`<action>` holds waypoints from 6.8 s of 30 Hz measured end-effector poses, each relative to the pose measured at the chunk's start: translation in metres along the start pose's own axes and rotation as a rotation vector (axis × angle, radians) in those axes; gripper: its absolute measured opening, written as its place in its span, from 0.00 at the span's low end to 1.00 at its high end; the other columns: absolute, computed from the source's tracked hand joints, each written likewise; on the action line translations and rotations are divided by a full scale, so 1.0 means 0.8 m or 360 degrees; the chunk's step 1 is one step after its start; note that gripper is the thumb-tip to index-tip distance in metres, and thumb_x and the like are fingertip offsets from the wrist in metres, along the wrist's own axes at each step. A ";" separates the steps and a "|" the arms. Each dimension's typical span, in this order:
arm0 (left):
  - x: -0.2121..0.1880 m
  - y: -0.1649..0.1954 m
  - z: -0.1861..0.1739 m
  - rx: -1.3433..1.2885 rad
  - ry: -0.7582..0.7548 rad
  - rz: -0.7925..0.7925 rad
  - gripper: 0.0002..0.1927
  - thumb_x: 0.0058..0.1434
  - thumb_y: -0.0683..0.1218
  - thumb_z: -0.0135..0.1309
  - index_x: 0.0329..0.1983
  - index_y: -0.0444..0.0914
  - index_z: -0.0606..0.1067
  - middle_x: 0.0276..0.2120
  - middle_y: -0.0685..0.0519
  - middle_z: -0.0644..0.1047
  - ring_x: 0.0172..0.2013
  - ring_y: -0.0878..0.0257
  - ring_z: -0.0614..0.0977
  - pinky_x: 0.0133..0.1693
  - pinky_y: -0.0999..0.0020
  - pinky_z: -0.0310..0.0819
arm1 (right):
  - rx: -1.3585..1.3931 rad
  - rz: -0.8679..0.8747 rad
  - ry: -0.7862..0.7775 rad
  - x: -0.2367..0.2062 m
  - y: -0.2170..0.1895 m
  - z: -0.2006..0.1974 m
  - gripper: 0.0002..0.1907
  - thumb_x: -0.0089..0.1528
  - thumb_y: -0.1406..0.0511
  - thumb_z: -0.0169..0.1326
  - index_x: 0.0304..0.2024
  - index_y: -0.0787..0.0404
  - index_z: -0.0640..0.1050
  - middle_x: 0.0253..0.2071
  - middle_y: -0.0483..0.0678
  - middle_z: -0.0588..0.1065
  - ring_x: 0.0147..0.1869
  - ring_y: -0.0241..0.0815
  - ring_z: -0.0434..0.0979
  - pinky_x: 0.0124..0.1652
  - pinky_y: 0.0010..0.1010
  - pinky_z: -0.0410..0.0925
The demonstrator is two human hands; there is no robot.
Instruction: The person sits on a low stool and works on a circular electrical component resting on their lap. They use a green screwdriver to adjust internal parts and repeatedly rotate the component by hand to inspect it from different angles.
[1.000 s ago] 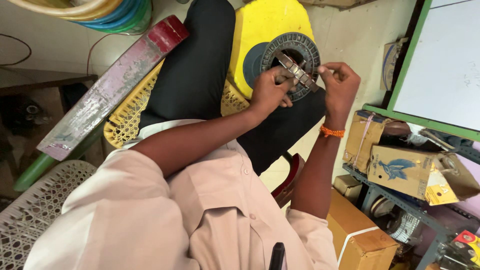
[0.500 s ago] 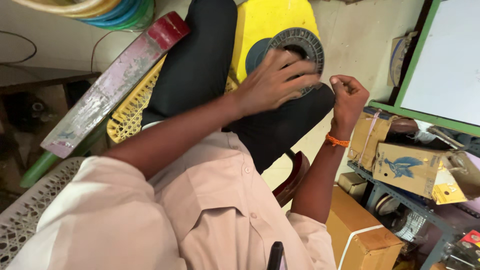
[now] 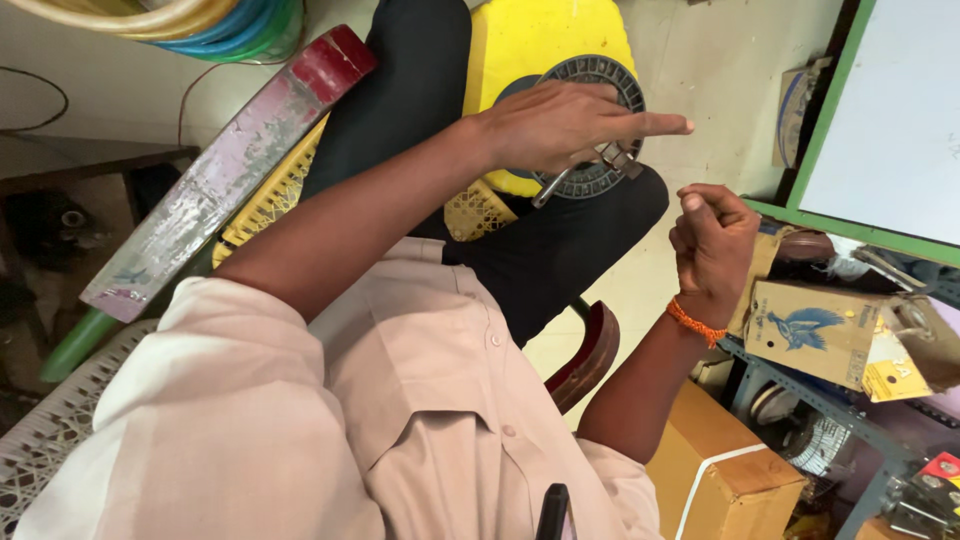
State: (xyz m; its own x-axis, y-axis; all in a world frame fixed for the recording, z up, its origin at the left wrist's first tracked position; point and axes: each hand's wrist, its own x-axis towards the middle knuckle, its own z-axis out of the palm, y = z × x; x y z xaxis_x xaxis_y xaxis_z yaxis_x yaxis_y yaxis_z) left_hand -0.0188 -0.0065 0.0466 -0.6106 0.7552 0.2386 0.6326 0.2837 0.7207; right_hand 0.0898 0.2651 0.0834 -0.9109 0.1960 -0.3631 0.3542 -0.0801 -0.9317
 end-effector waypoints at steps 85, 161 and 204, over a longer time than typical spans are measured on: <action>-0.003 -0.025 0.020 -0.0469 0.0250 0.0137 0.29 0.54 0.35 0.62 0.60 0.38 0.72 0.46 0.54 0.81 0.53 0.51 0.79 0.55 0.56 0.71 | -0.0803 -0.0568 0.0104 -0.048 0.052 0.084 0.01 0.67 0.73 0.60 0.40 0.66 0.80 0.28 0.35 0.68 0.32 0.25 0.60 0.32 0.22 0.54; -0.062 0.259 -0.312 -0.0275 -0.1151 0.0281 0.35 0.55 0.72 0.55 0.22 0.35 0.77 0.16 0.48 0.76 0.25 0.51 0.79 0.27 0.52 0.73 | -0.0758 -0.0355 -0.0074 0.017 0.080 0.128 0.11 0.67 0.67 0.55 0.48 0.68 0.80 0.37 0.45 0.80 0.39 0.33 0.76 0.40 0.27 0.69; -0.028 0.024 -0.017 0.0468 0.0091 0.0263 0.23 0.57 0.47 0.53 0.57 0.45 0.76 0.54 0.57 0.73 0.51 0.57 0.76 0.50 0.61 0.72 | -0.1047 -0.0653 -0.0223 -0.038 0.087 0.135 0.12 0.72 0.65 0.47 0.43 0.67 0.79 0.32 0.52 0.78 0.35 0.34 0.72 0.39 0.29 0.69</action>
State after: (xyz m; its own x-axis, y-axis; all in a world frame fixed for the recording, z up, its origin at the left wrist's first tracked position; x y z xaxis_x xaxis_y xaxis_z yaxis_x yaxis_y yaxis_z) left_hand 0.0002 -0.0258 0.0637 -0.5086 0.7733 0.3786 0.8306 0.3247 0.4525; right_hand 0.1191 0.1479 0.0302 -0.9987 -0.0441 -0.0264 -0.0038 0.5755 -0.8178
